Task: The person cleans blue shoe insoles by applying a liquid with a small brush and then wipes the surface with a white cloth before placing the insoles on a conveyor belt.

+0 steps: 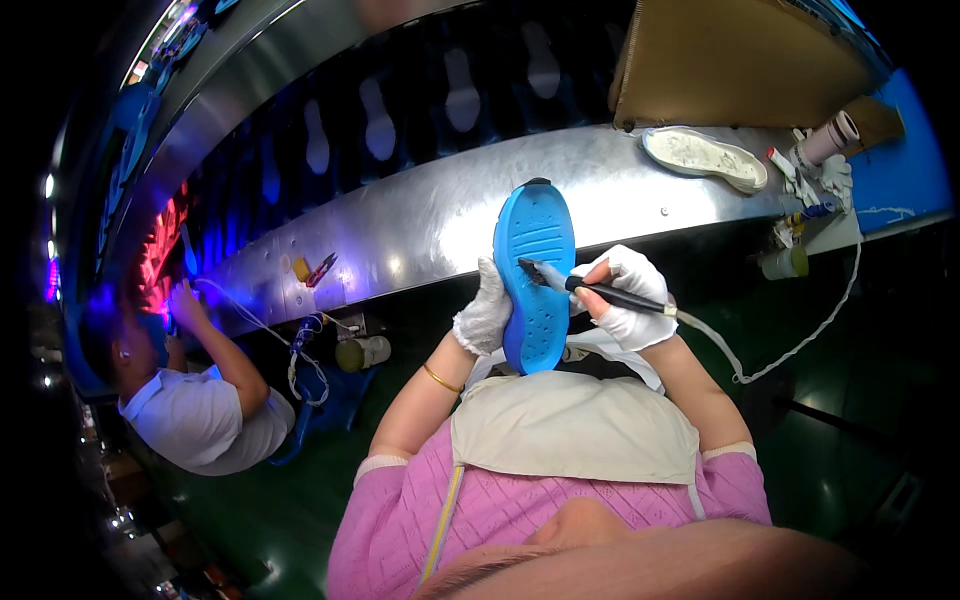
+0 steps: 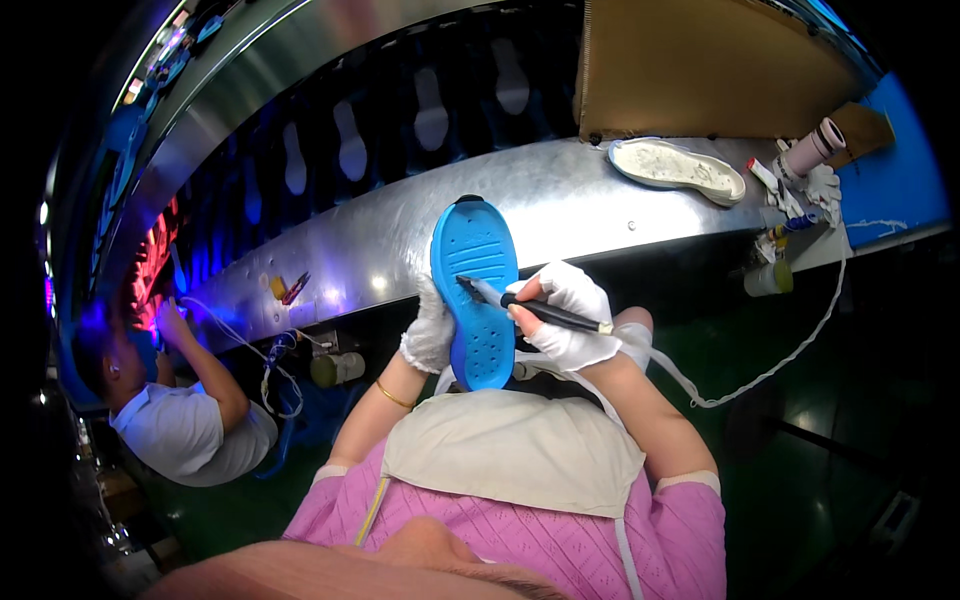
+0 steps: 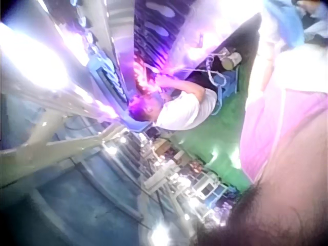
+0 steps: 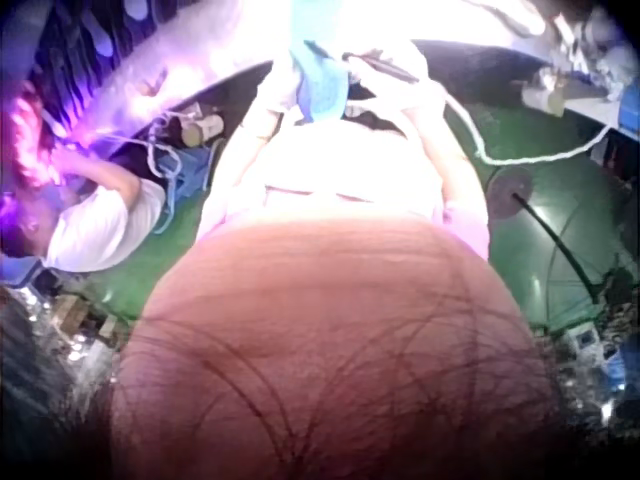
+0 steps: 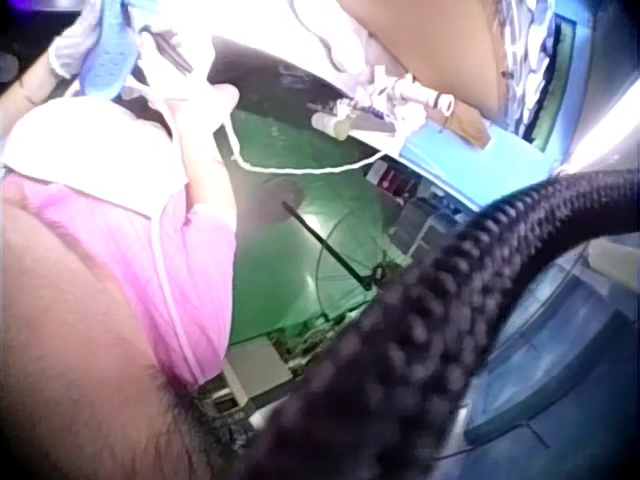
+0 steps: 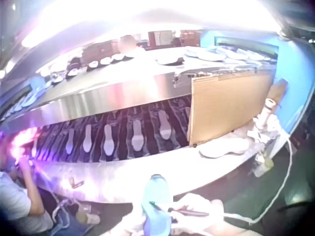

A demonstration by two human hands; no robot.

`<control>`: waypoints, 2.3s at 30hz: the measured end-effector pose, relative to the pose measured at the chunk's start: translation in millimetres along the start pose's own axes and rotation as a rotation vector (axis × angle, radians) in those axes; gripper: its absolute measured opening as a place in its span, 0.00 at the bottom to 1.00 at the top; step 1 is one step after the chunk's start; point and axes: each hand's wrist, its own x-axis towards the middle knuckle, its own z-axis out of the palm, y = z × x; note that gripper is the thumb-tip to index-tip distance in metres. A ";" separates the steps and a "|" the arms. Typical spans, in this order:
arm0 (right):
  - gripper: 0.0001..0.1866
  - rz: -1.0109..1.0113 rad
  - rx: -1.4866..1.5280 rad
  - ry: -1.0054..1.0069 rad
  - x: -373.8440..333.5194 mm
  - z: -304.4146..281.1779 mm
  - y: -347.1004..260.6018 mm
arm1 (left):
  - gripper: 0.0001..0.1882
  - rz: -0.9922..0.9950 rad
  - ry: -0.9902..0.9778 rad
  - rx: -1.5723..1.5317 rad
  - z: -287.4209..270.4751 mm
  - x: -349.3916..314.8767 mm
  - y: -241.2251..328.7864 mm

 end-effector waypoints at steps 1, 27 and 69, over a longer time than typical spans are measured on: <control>0.09 -0.105 -0.067 -0.038 -2.0 0.1 2.9 | 0.54 -0.019 0.016 -0.003 -0.5 2.3 -2.6; 0.04 0.097 0.480 0.013 31.9 7.7 -12.9 | 0.54 0.503 -0.661 -0.508 -8.0 72.8 66.8; 0.07 0.116 -0.112 -0.259 78.2 -44.3 -32.1 | 0.42 0.179 0.107 0.337 0.4 77.0 123.6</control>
